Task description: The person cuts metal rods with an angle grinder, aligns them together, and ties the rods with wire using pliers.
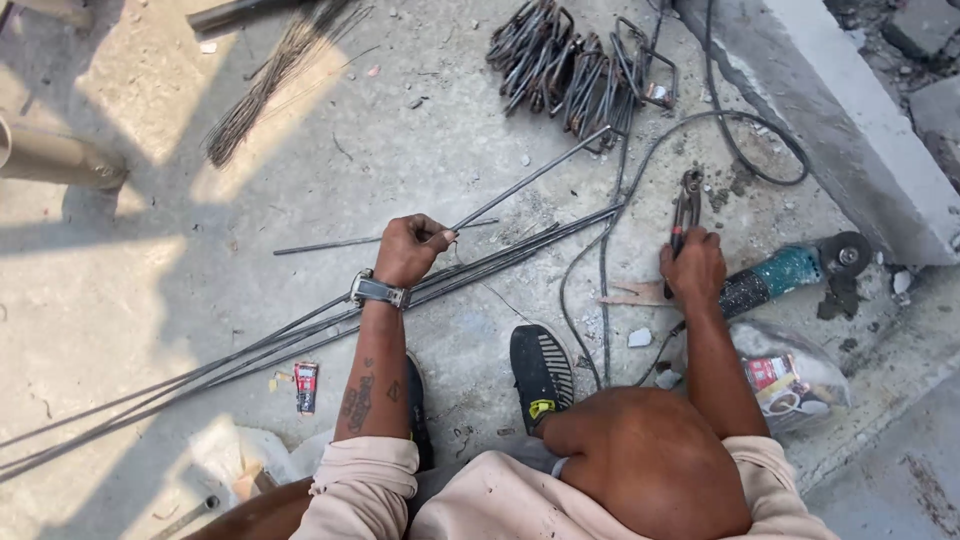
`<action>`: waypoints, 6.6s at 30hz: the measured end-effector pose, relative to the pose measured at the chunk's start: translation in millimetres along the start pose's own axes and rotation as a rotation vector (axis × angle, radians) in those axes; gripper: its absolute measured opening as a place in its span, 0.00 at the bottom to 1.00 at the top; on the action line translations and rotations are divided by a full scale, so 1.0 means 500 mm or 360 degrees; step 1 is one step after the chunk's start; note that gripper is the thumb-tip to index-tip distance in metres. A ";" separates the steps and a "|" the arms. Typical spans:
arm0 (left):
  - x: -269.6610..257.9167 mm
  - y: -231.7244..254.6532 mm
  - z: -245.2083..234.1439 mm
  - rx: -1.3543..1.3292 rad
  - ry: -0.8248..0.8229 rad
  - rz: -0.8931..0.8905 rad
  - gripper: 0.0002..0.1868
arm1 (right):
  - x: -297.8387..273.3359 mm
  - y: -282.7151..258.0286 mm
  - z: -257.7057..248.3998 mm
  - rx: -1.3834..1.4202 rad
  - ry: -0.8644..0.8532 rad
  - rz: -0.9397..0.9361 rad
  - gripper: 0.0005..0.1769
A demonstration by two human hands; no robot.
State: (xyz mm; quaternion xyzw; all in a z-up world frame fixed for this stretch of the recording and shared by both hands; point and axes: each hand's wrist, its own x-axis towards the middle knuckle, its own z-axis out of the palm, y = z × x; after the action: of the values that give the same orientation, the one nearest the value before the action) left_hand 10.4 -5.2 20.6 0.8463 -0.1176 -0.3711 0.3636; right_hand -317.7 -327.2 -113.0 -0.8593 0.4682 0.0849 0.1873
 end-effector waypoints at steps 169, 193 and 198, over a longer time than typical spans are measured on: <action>-0.079 -0.004 0.415 -0.0433 0.0130 0.0447 0.10 | -0.147 -0.186 0.033 0.1841 -0.0958 -0.0011 0.14; -0.134 -0.251 -0.015 0.0786 0.0302 -0.0082 0.19 | 0.055 -0.665 0.175 -0.0085 -0.0516 -0.1975 0.12; -0.133 -0.282 0.046 0.0916 0.0565 0.0204 0.20 | 0.077 -0.625 0.112 0.0002 -0.0347 -0.2026 0.03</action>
State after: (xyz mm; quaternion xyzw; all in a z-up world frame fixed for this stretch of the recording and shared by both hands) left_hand -62.3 113.5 -53.1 0.9565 -0.2053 -0.1460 0.1474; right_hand -33.3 -181.0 -100.9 -0.9553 -0.1548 0.0438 0.2481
